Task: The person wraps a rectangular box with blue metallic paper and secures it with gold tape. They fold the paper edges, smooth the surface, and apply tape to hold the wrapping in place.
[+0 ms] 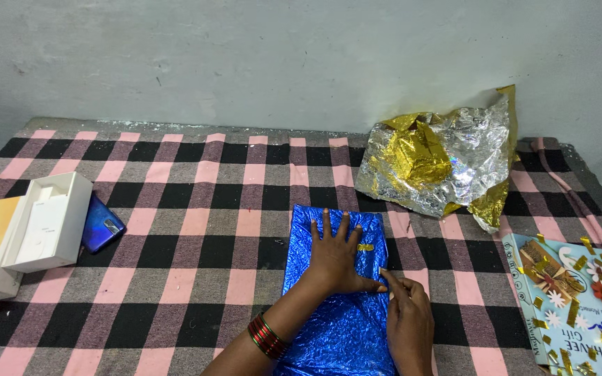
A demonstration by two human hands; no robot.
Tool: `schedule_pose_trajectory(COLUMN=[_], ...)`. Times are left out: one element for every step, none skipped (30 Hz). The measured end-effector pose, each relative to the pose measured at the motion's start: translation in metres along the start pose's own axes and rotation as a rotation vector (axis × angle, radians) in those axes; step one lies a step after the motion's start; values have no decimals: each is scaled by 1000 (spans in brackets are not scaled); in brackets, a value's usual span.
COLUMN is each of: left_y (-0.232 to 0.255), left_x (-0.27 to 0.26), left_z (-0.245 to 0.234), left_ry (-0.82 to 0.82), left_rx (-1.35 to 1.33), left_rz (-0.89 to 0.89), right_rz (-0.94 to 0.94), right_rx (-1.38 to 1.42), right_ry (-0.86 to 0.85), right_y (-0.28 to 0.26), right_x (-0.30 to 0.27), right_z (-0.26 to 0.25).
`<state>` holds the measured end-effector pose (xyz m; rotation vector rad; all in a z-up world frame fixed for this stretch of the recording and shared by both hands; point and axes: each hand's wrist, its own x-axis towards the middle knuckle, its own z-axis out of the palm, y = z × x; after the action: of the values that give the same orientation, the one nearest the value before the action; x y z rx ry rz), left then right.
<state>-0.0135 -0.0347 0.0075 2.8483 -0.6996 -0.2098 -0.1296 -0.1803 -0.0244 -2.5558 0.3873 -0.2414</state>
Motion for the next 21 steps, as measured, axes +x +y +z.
schedule_pose_trajectory(left_y=[0, 0, 0, -1, -1, -1, -1, -2, -2, -2, -2, -2, -2, -2, -2, -2, -2, -2, -1, -1, -1], left_x=[1, 1, 1, 1, 2, 2, 3, 3, 4, 4, 4, 4, 4, 4, 3, 3, 2, 3, 3, 1, 1], left_z=[1, 2, 3, 5, 6, 7, 7, 8, 8, 8, 8, 8, 8, 8, 8, 8, 8, 6, 5, 5, 4], left_ry=[12, 24, 35, 38, 41, 43, 30, 17, 4, 1, -2, -5, 4, 12, 20, 17, 14, 16, 20, 23, 26], left_rx=[8, 16, 24, 32, 41, 49, 51, 53, 56, 54, 51, 49, 53, 56, 59, 62, 64, 68, 63, 57, 52], left_rz=[5, 9, 14, 15, 16, 18, 18, 18, 17, 16, 16, 16, 15, 14, 13, 12, 11, 12, 12, 14, 15], right_rz=[-3, -28, -54, -79, -99, -119, -138, -118, -97, -77, -110, -143, -176, -192, -209, -225, -221, -219, -216, -200, -184], right_rx=[-21, -39, -56, -75, -93, -112, -132, -149, -167, -185, -185, -185, -185, -183, -181, -179, -169, -160, -151, -146, -142], right_ry=[-13, -10, -7, -3, 4, 12, 20, -5, -29, -53, -39, -24, -9, -6, -2, 0, -1, 2, 6, -5, -16], right_y=[-2, -3, -4, -6, -7, -9, -11, -13, -15, -17, -18, -19, -19, -19, -18, -17, -15, -14, -11, -8, -4], right_x=[0, 0, 0, 0, 0, -1, -2, -1, -1, 0, 0, 2, 2, 3, 5, 5, 4, 6, 8, 10, 13], right_z=[0, -1, -2, -3, -5, -7, -9, -10, -11, -13, -14, -16, -17, -17, -17, -16, -14, -12, -10, -6, -3])
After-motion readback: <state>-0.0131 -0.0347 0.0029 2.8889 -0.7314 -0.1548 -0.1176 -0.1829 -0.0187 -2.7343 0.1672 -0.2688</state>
